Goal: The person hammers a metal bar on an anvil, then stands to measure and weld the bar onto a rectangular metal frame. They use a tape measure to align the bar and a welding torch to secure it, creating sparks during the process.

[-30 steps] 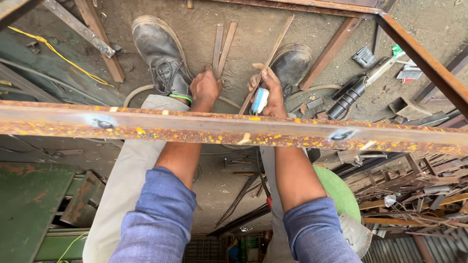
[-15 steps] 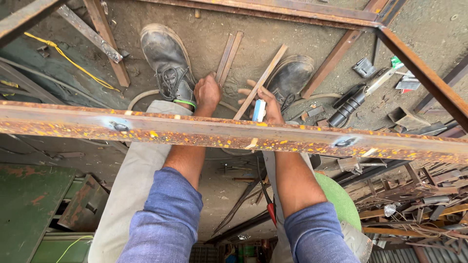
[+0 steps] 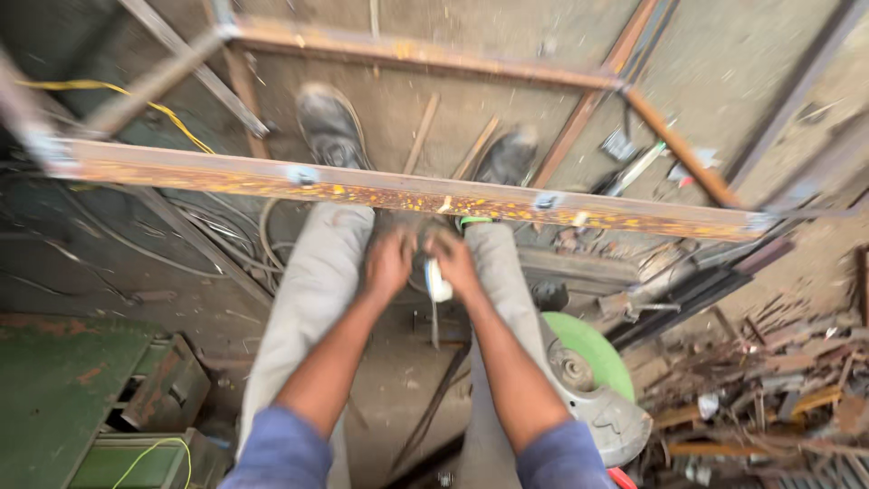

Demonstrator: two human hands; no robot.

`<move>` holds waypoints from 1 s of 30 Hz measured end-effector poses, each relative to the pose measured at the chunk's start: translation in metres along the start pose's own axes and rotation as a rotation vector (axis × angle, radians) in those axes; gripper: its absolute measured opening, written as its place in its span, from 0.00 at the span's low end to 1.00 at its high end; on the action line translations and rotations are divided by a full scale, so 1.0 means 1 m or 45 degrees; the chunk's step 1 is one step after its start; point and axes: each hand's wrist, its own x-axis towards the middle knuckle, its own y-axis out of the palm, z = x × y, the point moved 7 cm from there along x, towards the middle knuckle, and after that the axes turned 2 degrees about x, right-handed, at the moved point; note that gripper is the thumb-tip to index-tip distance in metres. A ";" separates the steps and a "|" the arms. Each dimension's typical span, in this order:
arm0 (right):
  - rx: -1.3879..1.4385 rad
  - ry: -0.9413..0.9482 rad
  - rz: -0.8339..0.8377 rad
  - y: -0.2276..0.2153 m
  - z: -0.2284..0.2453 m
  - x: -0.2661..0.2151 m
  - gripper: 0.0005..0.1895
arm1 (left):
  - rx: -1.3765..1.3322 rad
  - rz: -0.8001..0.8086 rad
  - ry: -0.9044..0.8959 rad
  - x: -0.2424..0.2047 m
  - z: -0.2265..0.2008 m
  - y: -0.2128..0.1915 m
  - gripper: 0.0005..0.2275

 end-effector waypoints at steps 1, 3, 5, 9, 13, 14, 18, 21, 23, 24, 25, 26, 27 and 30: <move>0.037 -0.196 0.078 -0.001 0.040 -0.030 0.17 | -0.053 -0.108 0.164 -0.029 -0.032 -0.028 0.08; 0.023 -0.405 0.155 -0.014 0.114 -0.092 0.16 | -0.126 -0.171 0.320 -0.082 -0.089 -0.081 0.11; -0.044 -0.429 0.107 -0.034 0.175 -0.137 0.14 | -0.146 -0.118 0.311 -0.121 -0.139 -0.130 0.10; -0.216 -0.472 -0.096 -0.084 0.278 -0.150 0.12 | -0.211 -0.172 0.431 -0.136 -0.236 -0.224 0.14; -0.017 -0.619 -0.222 -0.135 0.376 -0.084 0.17 | -0.299 -0.161 0.478 -0.093 -0.280 -0.277 0.23; -0.040 -0.795 -0.154 -0.147 0.409 -0.066 0.12 | -0.272 -0.136 0.501 -0.077 -0.288 -0.282 0.22; 0.190 -0.805 -0.123 -0.167 0.475 0.008 0.15 | -0.617 -0.026 0.410 -0.008 -0.302 -0.288 0.24; 0.277 -0.667 -0.044 -0.168 0.490 0.034 0.17 | -0.785 0.011 0.371 0.027 -0.306 -0.280 0.20; 0.263 -0.609 -0.033 -0.174 0.494 0.046 0.18 | -0.895 0.026 0.396 0.038 -0.303 -0.273 0.19; 0.234 -0.592 -0.036 -0.174 0.493 0.051 0.18 | -0.951 0.037 0.399 0.039 -0.299 -0.267 0.18; 0.205 -0.575 -0.039 -0.174 0.489 0.053 0.18 | -0.961 0.048 0.395 0.040 -0.296 -0.261 0.19; 0.212 -0.575 -0.033 -0.174 0.487 0.055 0.18 | -0.969 0.047 0.394 0.042 -0.294 -0.259 0.19; 0.219 -0.575 -0.028 -0.174 0.485 0.056 0.18 | -0.977 0.046 0.393 0.044 -0.292 -0.258 0.19; 0.192 -0.630 -0.025 -0.176 0.487 0.063 0.18 | -1.033 0.084 0.314 0.050 -0.287 -0.251 0.20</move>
